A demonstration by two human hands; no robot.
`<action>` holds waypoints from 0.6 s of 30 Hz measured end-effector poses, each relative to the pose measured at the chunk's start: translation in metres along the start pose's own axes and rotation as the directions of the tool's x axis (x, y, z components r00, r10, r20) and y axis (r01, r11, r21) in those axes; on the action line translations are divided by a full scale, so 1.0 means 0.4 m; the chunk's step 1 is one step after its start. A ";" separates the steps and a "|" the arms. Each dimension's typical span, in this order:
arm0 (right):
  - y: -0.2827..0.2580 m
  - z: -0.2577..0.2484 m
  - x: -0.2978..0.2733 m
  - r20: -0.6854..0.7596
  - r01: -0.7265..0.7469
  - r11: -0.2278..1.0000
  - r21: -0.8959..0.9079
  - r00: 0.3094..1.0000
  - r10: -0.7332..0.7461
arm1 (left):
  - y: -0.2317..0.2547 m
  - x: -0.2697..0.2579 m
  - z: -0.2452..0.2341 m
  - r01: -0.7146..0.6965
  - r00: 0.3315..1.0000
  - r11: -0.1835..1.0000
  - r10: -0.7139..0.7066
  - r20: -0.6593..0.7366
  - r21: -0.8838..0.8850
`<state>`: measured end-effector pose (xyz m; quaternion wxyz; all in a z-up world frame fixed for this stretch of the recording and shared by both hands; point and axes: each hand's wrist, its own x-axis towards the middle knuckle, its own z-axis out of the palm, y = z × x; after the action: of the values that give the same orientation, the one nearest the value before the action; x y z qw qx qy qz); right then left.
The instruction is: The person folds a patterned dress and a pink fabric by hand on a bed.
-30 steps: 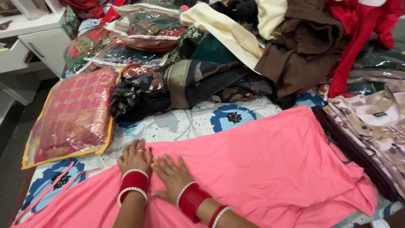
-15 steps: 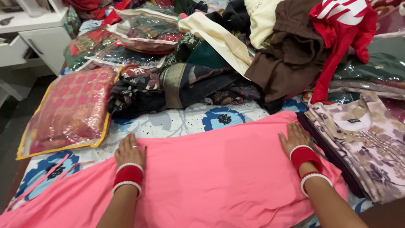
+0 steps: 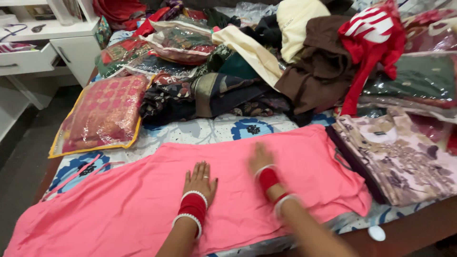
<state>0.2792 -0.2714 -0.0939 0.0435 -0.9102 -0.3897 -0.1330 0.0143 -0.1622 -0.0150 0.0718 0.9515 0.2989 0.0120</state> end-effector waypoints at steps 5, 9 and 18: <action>-0.338 -0.062 -0.158 0.156 0.206 0.950 0.236 0.957 -0.247 | -0.040 0.037 0.072 -0.038 0.998 0.993 0.043 -0.039 0.112; 0.039 -0.021 -0.175 -0.025 0.282 0.959 -0.021 0.959 -0.282 | -0.034 0.004 0.065 0.007 0.999 1.000 -0.008 -0.045 -0.028; 0.633 -0.143 -0.260 0.092 -0.194 0.981 0.003 0.977 0.193 | 0.131 -0.095 -0.081 -0.105 0.983 0.993 0.095 0.159 0.056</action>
<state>0.3811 -0.5298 -0.0614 0.0439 -0.9487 -0.3017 -0.0841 0.0105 -0.2222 0.0254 0.0637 0.9651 0.2445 -0.0685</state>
